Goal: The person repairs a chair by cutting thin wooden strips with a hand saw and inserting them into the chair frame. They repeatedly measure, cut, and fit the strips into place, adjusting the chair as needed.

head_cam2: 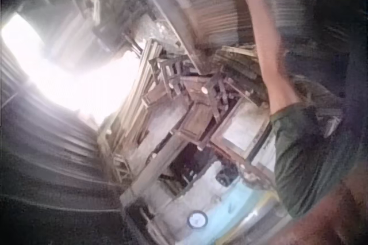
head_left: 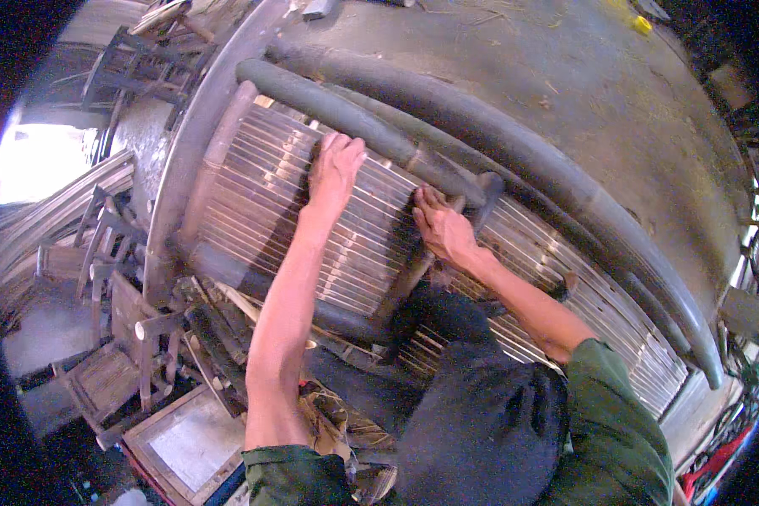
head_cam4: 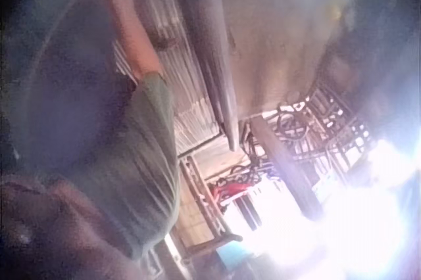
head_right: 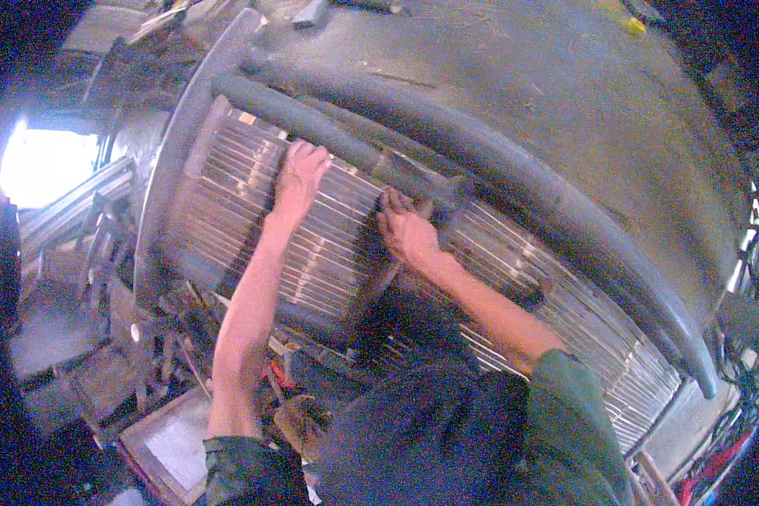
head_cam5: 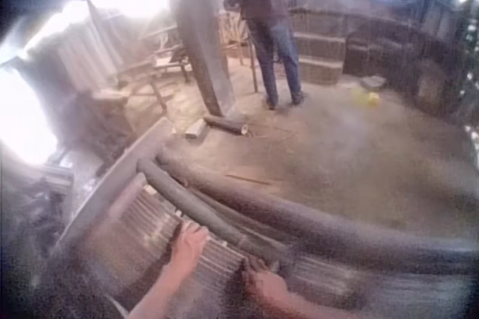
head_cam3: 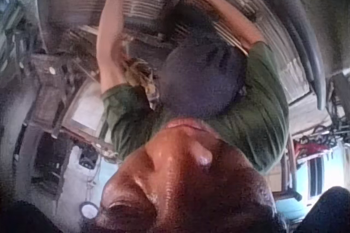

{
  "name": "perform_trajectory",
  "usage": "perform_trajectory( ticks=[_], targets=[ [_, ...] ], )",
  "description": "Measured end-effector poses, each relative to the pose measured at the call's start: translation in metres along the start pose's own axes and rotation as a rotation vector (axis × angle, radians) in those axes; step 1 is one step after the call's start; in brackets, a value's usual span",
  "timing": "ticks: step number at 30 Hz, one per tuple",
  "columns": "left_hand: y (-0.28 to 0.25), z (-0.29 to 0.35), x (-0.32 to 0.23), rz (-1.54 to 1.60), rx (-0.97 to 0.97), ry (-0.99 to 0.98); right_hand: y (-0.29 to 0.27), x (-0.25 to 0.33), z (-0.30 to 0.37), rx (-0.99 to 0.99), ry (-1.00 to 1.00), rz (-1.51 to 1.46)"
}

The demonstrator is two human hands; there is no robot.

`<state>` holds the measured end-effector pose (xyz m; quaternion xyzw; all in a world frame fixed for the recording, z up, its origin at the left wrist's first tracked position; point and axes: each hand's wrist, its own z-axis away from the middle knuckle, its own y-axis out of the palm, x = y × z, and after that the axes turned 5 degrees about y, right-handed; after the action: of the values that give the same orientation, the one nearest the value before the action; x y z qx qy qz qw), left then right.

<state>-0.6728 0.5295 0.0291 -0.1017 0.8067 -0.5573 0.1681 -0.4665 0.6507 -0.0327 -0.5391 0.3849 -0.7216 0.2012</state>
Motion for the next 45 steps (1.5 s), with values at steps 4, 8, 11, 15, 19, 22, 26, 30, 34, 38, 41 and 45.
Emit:
perform_trajectory(
  ticks=[4,8,11,15,19,22,26,30,34,38,41,45],
  targets=[
    [0.000,-0.007,-0.012,0.044,-0.017,-0.010,0.007,-0.011,0.000,-0.106,-0.066,0.072],
    [-0.001,-0.005,-0.009,0.028,-0.012,-0.024,-0.010,-0.005,-0.007,-0.064,-0.044,-0.184],
    [0.001,0.007,0.001,-0.002,-0.065,0.014,-0.012,0.017,-0.008,-0.141,-0.039,-0.347],
    [0.003,-0.002,-0.011,-0.016,-0.032,-0.001,0.001,0.028,-0.026,-0.037,0.137,-0.235],
    [0.003,-0.019,-0.018,0.005,0.012,0.024,0.040,0.014,-0.038,-0.076,0.145,-0.745],
    [0.007,-0.002,-0.005,-0.037,0.048,0.025,0.019,0.038,-0.021,0.288,0.540,-1.532],
    [0.009,0.006,0.000,-0.194,0.078,0.135,-0.034,0.026,0.020,0.328,0.566,-1.420],
    [0.000,0.000,-0.010,-0.048,-0.009,0.097,-0.060,-0.009,0.031,0.448,0.472,-1.095],
    [-0.015,0.016,-0.020,0.107,-0.046,-0.038,-0.108,0.033,0.033,0.662,0.706,-1.493],
    [-0.025,0.049,-0.095,0.258,-0.186,-0.233,-0.164,0.034,0.035,0.743,0.587,-1.826],
    [-0.022,0.106,-0.177,0.784,0.110,-0.407,-0.188,0.033,0.037,0.414,0.493,-1.404],
    [-0.013,0.138,-0.190,0.832,0.182,-0.370,-0.208,0.014,0.048,0.197,0.204,-0.429]
  ],
)
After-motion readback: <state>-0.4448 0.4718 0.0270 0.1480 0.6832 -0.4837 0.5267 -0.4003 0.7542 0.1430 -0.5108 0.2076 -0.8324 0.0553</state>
